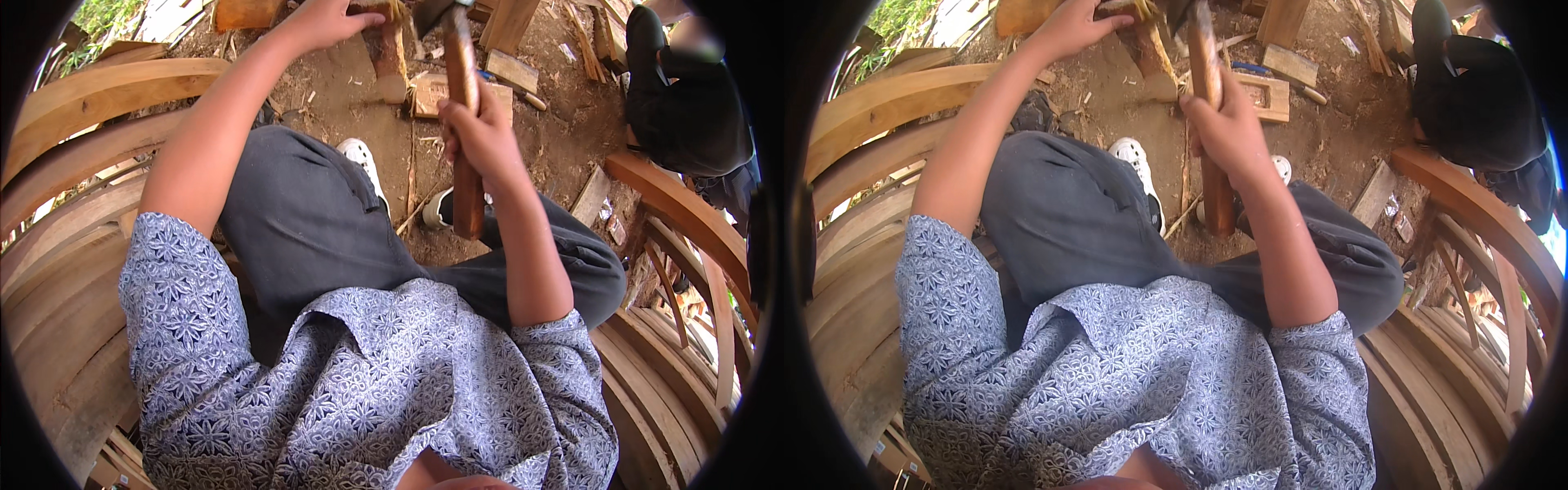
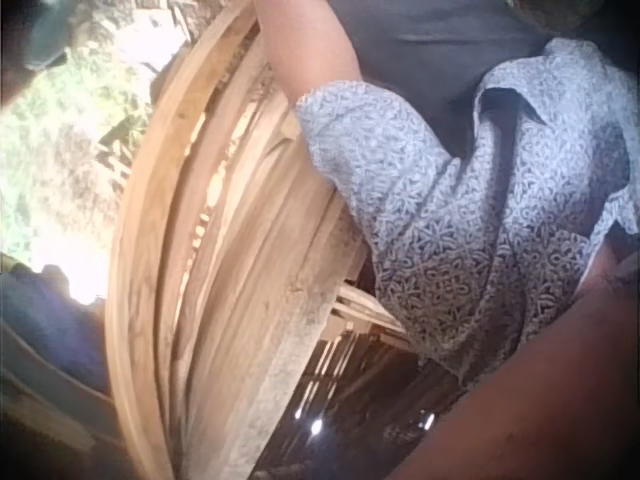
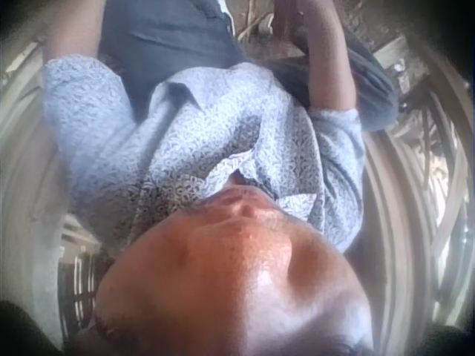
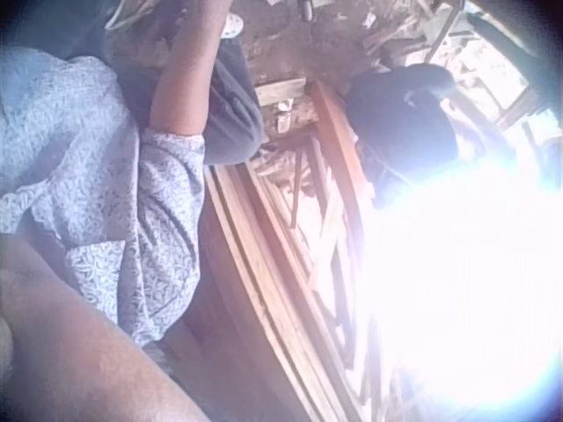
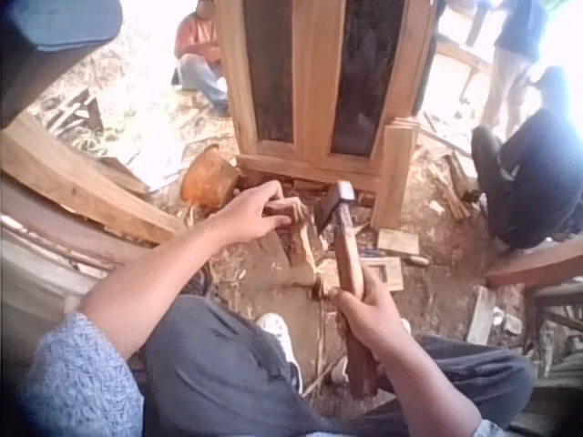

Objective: The person sits on the ground and uses a small axe to chip and shape a piece of wood. They repeatedly strike the wood to remove bark and refine its edges, occasionally pausing to inspect the progress.

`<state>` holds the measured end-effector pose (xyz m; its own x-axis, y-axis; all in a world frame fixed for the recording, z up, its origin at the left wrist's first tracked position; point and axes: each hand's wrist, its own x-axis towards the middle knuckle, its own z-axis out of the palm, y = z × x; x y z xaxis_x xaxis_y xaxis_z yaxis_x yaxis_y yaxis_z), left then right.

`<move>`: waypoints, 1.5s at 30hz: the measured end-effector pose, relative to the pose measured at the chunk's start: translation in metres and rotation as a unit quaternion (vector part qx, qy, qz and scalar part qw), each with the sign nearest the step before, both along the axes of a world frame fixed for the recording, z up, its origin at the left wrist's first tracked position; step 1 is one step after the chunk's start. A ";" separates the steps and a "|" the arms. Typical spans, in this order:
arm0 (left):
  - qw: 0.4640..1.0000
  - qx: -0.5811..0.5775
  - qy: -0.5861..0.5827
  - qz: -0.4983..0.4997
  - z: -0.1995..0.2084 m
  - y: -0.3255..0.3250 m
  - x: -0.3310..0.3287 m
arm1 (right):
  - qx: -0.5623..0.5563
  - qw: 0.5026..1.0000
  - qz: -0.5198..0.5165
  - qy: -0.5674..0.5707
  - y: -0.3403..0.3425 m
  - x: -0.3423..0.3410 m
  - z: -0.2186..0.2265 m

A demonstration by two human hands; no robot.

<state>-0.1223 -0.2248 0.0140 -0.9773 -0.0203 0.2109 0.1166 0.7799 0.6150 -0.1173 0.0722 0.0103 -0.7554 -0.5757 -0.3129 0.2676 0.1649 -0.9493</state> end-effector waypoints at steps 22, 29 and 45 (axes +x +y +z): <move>0.999 0.026 -0.021 0.002 -0.004 0.001 0.004 | 0.016 0.999 0.033 0.028 -0.005 0.009 0.010; 0.999 0.050 -0.016 0.002 -0.001 0.004 0.003 | -0.033 0.999 -0.015 -0.015 0.004 0.002 0.004; 0.999 0.044 0.015 0.012 -0.006 0.005 -0.002 | 0.012 1.000 0.005 -0.012 -0.002 0.010 -0.011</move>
<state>-0.1243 -0.2197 0.0085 -0.9697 -0.0640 0.2356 0.1167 0.7261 0.6776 -0.1073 0.0700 -0.0005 -0.7413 -0.5753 -0.3457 0.2891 0.1911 -0.9380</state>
